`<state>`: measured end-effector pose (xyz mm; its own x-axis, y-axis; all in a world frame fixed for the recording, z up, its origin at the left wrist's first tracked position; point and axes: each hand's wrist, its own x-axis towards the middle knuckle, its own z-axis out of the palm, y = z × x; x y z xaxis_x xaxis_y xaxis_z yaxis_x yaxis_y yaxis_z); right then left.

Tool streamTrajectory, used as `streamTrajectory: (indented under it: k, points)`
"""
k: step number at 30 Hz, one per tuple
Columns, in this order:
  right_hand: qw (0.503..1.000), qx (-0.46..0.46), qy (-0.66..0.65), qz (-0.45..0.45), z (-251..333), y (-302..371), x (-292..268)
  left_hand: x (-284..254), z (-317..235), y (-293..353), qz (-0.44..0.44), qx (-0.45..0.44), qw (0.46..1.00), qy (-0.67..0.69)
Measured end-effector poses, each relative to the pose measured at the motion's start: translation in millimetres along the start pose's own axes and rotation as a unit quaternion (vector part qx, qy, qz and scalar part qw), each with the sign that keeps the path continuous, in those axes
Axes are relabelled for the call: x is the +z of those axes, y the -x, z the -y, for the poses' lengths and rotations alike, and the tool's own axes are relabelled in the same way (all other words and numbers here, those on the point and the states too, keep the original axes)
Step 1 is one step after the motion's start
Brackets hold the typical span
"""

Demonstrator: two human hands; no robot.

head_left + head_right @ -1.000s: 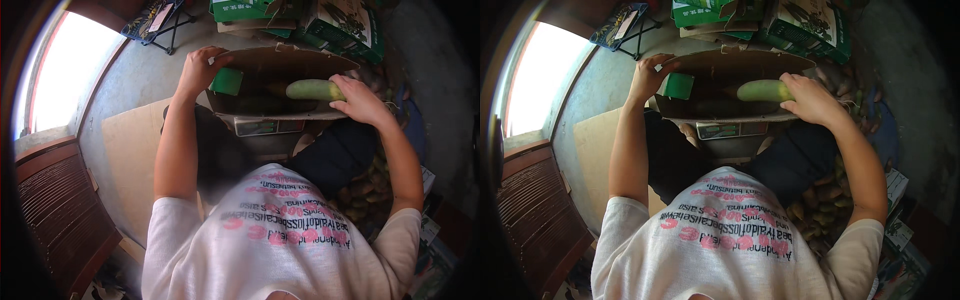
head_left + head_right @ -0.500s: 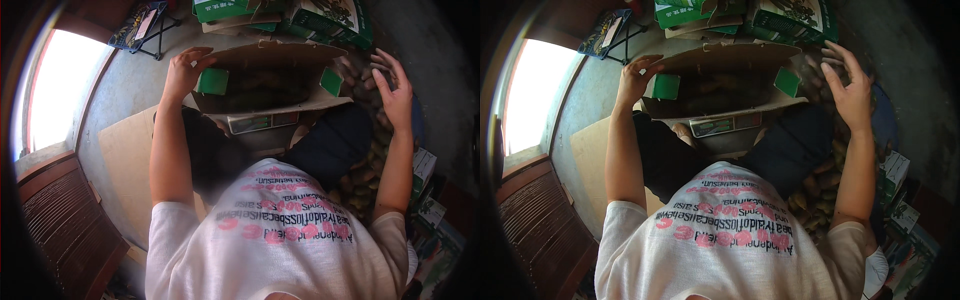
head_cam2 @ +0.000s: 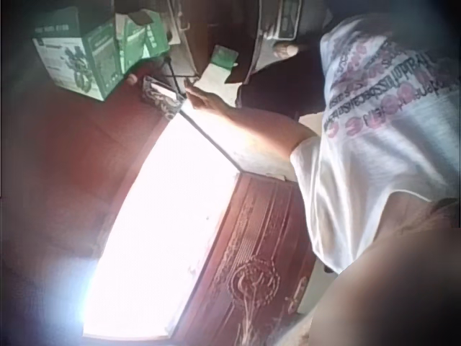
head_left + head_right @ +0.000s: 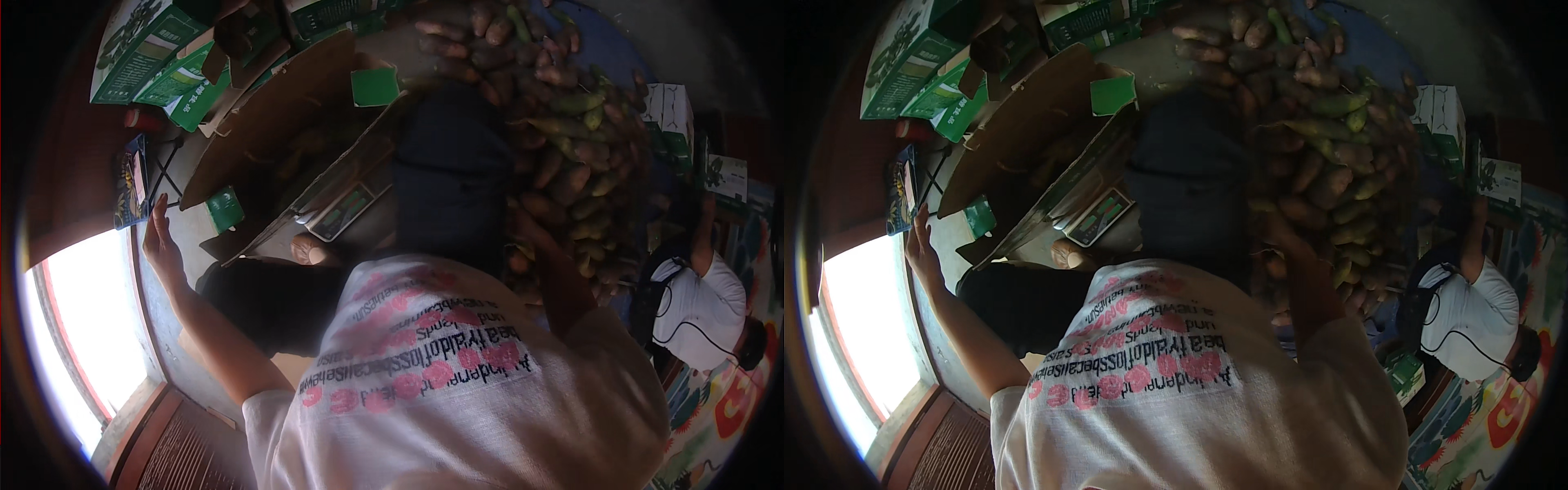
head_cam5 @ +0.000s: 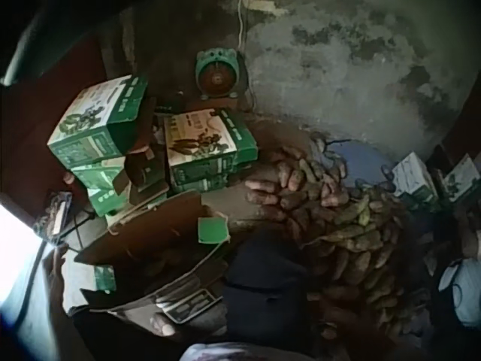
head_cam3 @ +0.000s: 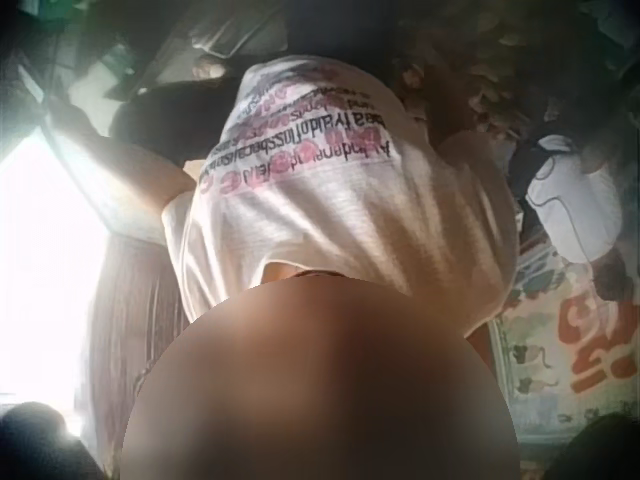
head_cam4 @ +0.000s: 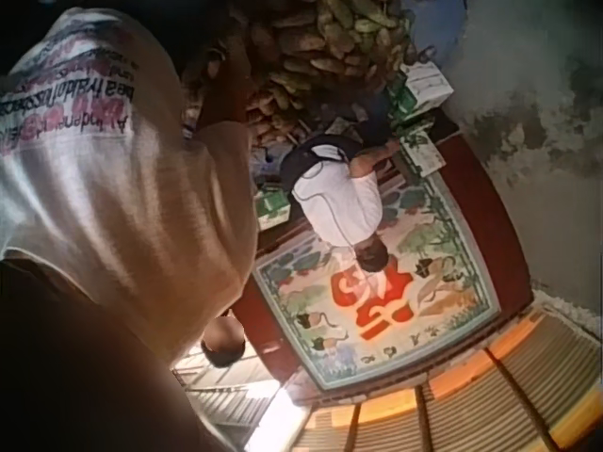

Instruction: Packing produce (radishes) into cardboard boxes and weighing them on a digital scale.

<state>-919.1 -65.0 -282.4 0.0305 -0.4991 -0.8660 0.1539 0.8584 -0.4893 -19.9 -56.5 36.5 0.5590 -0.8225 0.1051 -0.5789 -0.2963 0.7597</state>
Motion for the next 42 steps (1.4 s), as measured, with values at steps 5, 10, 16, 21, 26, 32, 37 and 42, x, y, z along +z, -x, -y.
streamTrajectory:
  k: [5, 10, 16, 21, 26, 32, 37, 42]
  points:
    - [0.571, -0.118, 0.811, 0.053, -16, 15, 116, -42, 2, 20, 0.008, 0.039, 0.982, -0.187]
    - [0.641, -0.205, 0.736, 0.075, -30, -2, 91, -36, 41, 27, 0.054, 0.040, 0.967, -0.246]
    - [0.742, -0.182, 0.644, 0.050, -30, -12, 80, -20, 83, 30, 0.198, -0.193, 0.955, -0.107]
    - [0.620, -0.092, 0.761, -0.167, 4, 29, 100, -57, 98, 55, 0.162, -0.222, 0.961, -0.038]
    - [0.553, -0.007, 0.799, -0.235, 18, 63, 33, -40, 101, 38, 0.170, -0.203, 0.962, -0.062]
    - [0.538, 0.059, 0.823, -0.173, 32, 75, 53, -38, 76, 51, 0.129, -0.153, 0.977, -0.077]
    - [0.578, 0.058, 0.783, -0.222, 6, 49, 0, -26, 71, 43, 0.141, -0.158, 0.973, -0.097]
    - [0.500, 0.113, 0.852, -0.102, 20, 39, 22, -38, 61, 53, 0.110, -0.174, 0.976, -0.076]
